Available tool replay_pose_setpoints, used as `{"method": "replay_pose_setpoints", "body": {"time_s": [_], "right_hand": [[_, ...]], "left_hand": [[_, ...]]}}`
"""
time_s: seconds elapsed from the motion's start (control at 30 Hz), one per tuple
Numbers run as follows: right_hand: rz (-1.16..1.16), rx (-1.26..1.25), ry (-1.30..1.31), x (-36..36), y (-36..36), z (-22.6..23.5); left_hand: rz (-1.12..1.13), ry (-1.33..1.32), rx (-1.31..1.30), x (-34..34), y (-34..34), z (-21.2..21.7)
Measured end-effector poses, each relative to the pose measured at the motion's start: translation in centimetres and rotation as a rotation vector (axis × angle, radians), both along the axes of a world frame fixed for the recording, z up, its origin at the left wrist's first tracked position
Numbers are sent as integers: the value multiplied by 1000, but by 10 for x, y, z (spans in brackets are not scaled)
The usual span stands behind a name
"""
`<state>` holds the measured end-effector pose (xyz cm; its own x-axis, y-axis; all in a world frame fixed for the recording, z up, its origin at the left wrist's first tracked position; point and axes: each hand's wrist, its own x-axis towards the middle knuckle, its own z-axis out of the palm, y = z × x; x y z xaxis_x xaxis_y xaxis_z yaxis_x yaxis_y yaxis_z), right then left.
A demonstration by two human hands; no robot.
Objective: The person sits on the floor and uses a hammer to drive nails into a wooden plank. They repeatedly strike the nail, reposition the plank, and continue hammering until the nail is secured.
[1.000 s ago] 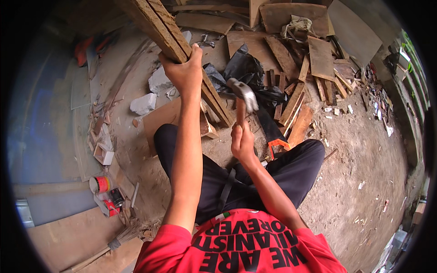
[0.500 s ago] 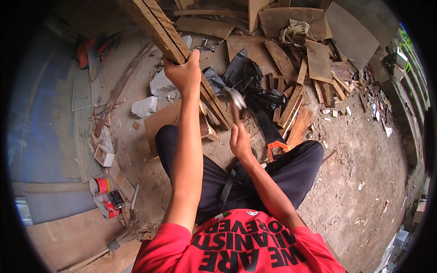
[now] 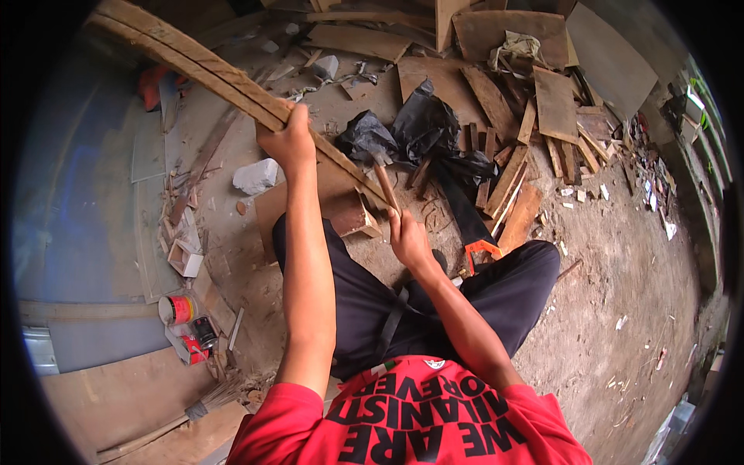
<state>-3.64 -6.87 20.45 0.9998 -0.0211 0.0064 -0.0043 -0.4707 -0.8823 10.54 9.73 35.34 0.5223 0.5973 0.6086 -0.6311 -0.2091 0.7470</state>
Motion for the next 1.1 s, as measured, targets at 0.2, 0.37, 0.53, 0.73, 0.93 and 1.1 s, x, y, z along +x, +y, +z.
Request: {"method": "replay_pose_setpoints", "body": {"time_s": [0.2,0.37,0.53,0.73,0.93,1.1], "right_hand": [[21,281,-275,-13,4,74],[58,238,-227,-24,-16,46],[71,75,28,-50,-44,51],[155,126,-205,-36,-57,111],[91,-101,-60,-33,-67,33],[119,33,-228,-37,-68,75]], "left_hand": [[-138,47,54,-16,7,-9],[-507,56,-39,-11,0,6],[-928,101,-44,3,14,2],[-1082,188,21,22,8,9],[-1129,244,54,33,-15,14],[-1152,240,73,34,-14,15]]}}
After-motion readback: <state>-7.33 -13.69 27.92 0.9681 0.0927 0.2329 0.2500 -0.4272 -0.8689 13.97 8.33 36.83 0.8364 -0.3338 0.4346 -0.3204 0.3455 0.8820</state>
